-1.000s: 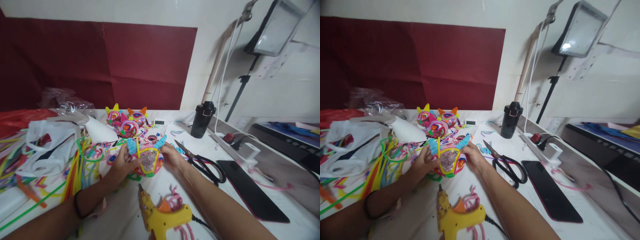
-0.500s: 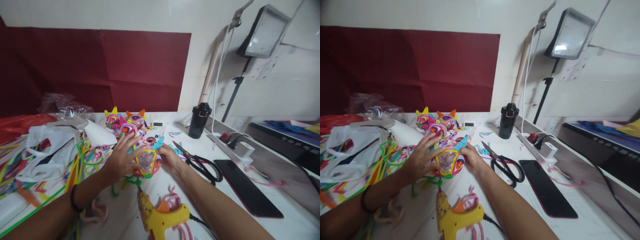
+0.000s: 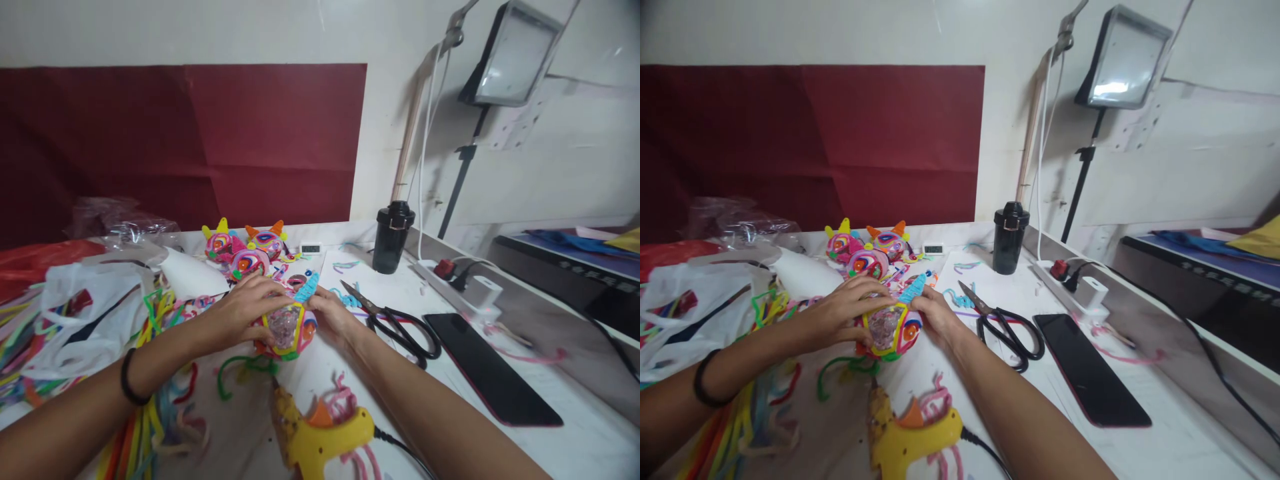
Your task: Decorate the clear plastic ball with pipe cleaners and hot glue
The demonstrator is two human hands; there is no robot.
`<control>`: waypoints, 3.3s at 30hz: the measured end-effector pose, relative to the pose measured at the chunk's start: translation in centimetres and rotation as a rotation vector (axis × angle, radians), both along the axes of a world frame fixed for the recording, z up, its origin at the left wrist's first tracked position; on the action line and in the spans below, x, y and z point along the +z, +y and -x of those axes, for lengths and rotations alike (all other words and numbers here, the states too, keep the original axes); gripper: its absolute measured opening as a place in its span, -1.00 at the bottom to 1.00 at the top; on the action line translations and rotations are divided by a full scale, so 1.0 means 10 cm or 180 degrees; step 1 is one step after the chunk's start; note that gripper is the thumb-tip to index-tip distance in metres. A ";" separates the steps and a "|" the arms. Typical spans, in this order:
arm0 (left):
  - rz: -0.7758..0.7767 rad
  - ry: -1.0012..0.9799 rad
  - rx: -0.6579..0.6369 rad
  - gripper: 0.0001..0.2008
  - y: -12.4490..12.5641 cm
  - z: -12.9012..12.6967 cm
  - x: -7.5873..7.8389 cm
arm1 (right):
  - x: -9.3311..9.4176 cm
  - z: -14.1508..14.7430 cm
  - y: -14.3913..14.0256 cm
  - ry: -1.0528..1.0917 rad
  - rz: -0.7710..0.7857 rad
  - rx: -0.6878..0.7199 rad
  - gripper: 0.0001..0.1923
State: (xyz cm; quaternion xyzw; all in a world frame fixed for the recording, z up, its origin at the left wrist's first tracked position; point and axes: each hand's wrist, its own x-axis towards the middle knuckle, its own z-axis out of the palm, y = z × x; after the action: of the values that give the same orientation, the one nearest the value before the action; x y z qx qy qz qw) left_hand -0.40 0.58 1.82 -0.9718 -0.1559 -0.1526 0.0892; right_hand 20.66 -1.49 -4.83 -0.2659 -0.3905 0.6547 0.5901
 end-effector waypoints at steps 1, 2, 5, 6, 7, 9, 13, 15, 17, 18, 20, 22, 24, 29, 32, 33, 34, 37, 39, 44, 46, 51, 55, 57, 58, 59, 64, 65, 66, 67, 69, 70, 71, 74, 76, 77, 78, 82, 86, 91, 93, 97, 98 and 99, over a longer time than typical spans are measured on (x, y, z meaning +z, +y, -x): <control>0.0019 0.0034 0.0011 -0.38 -0.02 -0.02 0.03 | -0.01 0.00 0.00 0.0007 0.0009 -0.0011 -0.70; 0.0026 0.0075 0.0025 -0.40 -0.04 -0.03 0.07 | -0.01 0.00 0.00 0.0014 0.0017 -0.0026 -0.69; 0.0015 0.0227 0.0097 -0.43 -0.08 -0.08 0.15 | -0.03 0.00 0.02 0.0035 0.0021 -0.0074 -0.67; 0.0015 0.0273 0.0127 -0.44 -0.08 -0.09 0.17 | -0.03 0.00 0.02 0.0033 0.0018 -0.0075 -0.66; 0.0022 0.0319 0.0154 -0.44 -0.08 -0.10 0.18 | -0.03 0.00 0.02 0.0030 0.0012 -0.0069 -0.66; 0.0025 0.0383 0.0180 -0.44 -0.08 -0.10 0.18 | -0.03 0.00 0.03 0.0022 -0.0009 -0.0049 -0.65; -0.0040 0.0484 0.0203 -0.43 -0.07 -0.11 0.18 | -0.03 0.02 0.03 0.0038 -0.0060 -0.0044 -0.66; -0.0097 0.0559 0.0181 -0.42 -0.08 -0.11 0.19 | -0.03 0.02 0.02 0.0047 -0.0064 -0.0050 -0.65; -0.0153 0.0631 0.0135 -0.41 -0.09 -0.13 0.21 | -0.03 0.02 0.02 0.0045 -0.0057 -0.0052 -0.62; -0.0168 0.0664 0.0137 -0.40 -0.10 -0.14 0.23 | -0.03 0.02 0.02 0.0041 -0.0053 -0.0048 -0.61; -0.0155 0.0733 0.0170 -0.39 -0.13 -0.17 0.26 | -0.03 0.02 0.02 0.0032 -0.0053 -0.0030 -0.62; -0.0109 0.0792 0.0224 -0.38 -0.17 -0.19 0.29 | -0.02 0.01 0.01 0.0030 -0.0061 -0.0007 -0.64; -0.0068 0.0833 0.0230 -0.37 -0.19 -0.21 0.31 | -0.02 0.02 0.01 0.0040 -0.0066 0.0009 -0.65; -0.0024 0.0915 0.0244 -0.34 -0.20 -0.22 0.32 | 0.00 0.01 -0.02 0.0085 -0.0068 0.0051 -0.68; -0.0031 0.0937 0.0258 -0.31 -0.20 -0.23 0.33 | 0.02 0.00 -0.03 0.0094 -0.0097 0.0118 -0.69; -0.0030 0.0950 0.0283 -0.31 -0.20 -0.24 0.34 | 0.02 0.00 -0.03 0.0097 -0.0109 0.0142 -0.68; -0.0026 0.0973 0.0308 -0.32 -0.21 -0.25 0.34 | 0.02 -0.01 -0.03 0.0099 -0.0119 0.0163 -0.67; 0.0009 0.1039 0.0355 -0.37 -0.24 -0.26 0.36 | 0.03 -0.02 -0.03 0.0100 -0.0126 0.0215 -0.68; 0.0030 0.1042 0.0360 -0.38 -0.25 -0.27 0.36 | 0.03 -0.02 -0.03 0.0098 -0.0123 0.0240 -0.68; -0.0032 0.0936 0.0273 -0.40 -0.23 -0.26 0.34 | 0.05 -0.02 -0.03 0.0071 -0.0103 0.0282 -0.67; -0.0039 0.0901 0.0239 -0.42 -0.23 -0.27 0.34 | 0.06 -0.02 -0.03 0.0049 -0.0087 0.0293 -0.66; -0.0046 0.1003 0.0260 -0.42 -0.22 -0.27 0.33 | 0.09 -0.01 -0.05 0.0013 -0.0045 0.0281 -0.69; -0.0089 0.0954 0.0167 -0.44 -0.15 -0.22 0.28 | 0.07 -0.01 -0.05 0.0002 0.0015 0.0234 -0.69; -0.0085 0.0890 0.0098 -0.45 -0.12 -0.21 0.25 | 0.06 -0.01 -0.04 0.0000 0.0030 0.0223 -0.68; -0.0070 0.0884 0.0091 -0.45 -0.11 -0.21 0.25 | 0.06 -0.01 -0.04 0.0001 0.0029 0.0222 -0.68; -0.0058 0.0893 0.0102 -0.43 -0.11 -0.21 0.25 | 0.05 -0.01 -0.04 0.0004 0.0025 0.0219 -0.69; -0.0089 0.0995 0.0207 -0.42 -0.13 -0.23 0.29 | 0.06 0.00 -0.06 0.0007 0.0027 0.0244 -0.71; -0.0087 0.0993 0.0225 -0.43 -0.14 -0.23 0.29 | 0.07 0.00 -0.06 0.0004 0.0031 0.0256 -0.71; -0.0074 0.0996 0.0240 -0.43 -0.15 -0.23 0.30 | 0.08 0.00 -0.07 0.0002 0.0035 0.0264 -0.71; -0.0057 0.1000 0.0250 -0.43 -0.15 -0.23 0.29 | 0.08 0.00 -0.07 0.0000 0.0038 0.0268 -0.71; -0.0028 0.0986 0.0240 -0.42 -0.14 -0.22 0.28 | 0.09 0.01 -0.08 0.0000 0.0050 0.0264 -0.70; -0.0021 0.0963 0.0220 -0.41 -0.13 -0.22 0.26 | 0.10 0.01 -0.08 -0.0002 0.0057 0.0263 -0.70; -0.0025 0.0925 0.0190 -0.41 -0.12 -0.21 0.25 | 0.10 0.00 -0.08 -0.0005 0.0062 0.0264 -0.71; -0.0069 0.0774 0.0079 -0.41 -0.09 -0.19 0.22 | 0.09 -0.01 -0.07 -0.0012 0.0071 0.0273 -0.72; -0.0057 0.0706 0.0087 -0.45 -0.10 -0.19 0.22 | 0.08 -0.01 -0.06 -0.0009 0.0076 0.0274 -0.71; -0.0029 0.0685 0.0124 -0.47 -0.11 -0.19 0.22 | 0.08 -0.02 -0.06 -0.0008 0.0080 0.0276 -0.70; 0.0004 0.0665 0.0169 -0.48 -0.12 -0.19 0.23 | 0.08 -0.02 -0.06 -0.0007 0.0083 0.0276 -0.69; 0.0044 0.0571 0.0329 -0.48 -0.18 -0.20 0.24 | 0.09 -0.01 -0.07 -0.0018 0.0062 0.0266 -0.64; 0.0054 0.0505 0.0512 -0.51 -0.22 -0.21 0.21 | 0.12 -0.01 -0.07 -0.0084 0.0050 0.0236 -0.68; 0.0094 0.0454 0.0592 -0.51 -0.23 -0.19 0.15 | 0.17 -0.13 -0.03 -0.0413 0.0225 -0.0024 -0.75; 0.0081 0.0416 0.0594 -0.51 -0.22 -0.17 0.13 | 0.21 -0.21 -0.03 -0.0636 0.0302 -0.0192 -0.76; 0.0045 0.0353 0.0538 -0.51 -0.21 -0.14 0.10 | 0.31 -0.37 -0.21 -0.1167 0.0340 -0.0632 -0.70; 0.0030 0.0328 0.0504 -0.50 -0.21 -0.13 0.10 | 0.33 -0.40 -0.31 -0.1319 0.0259 -0.0719 -0.68; 0.0017 0.0307 0.0484 -0.48 -0.20 -0.12 0.09 | 0.35 -0.43 -0.42 -0.1483 0.0137 -0.0749 -0.67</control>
State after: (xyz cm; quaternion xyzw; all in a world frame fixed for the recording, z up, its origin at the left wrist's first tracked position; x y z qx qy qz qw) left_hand 0.81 -1.42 2.71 -0.9637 -0.2251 -0.0980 0.1054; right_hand 24.91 -5.68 -1.34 -0.4655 -0.4682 0.5108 0.5506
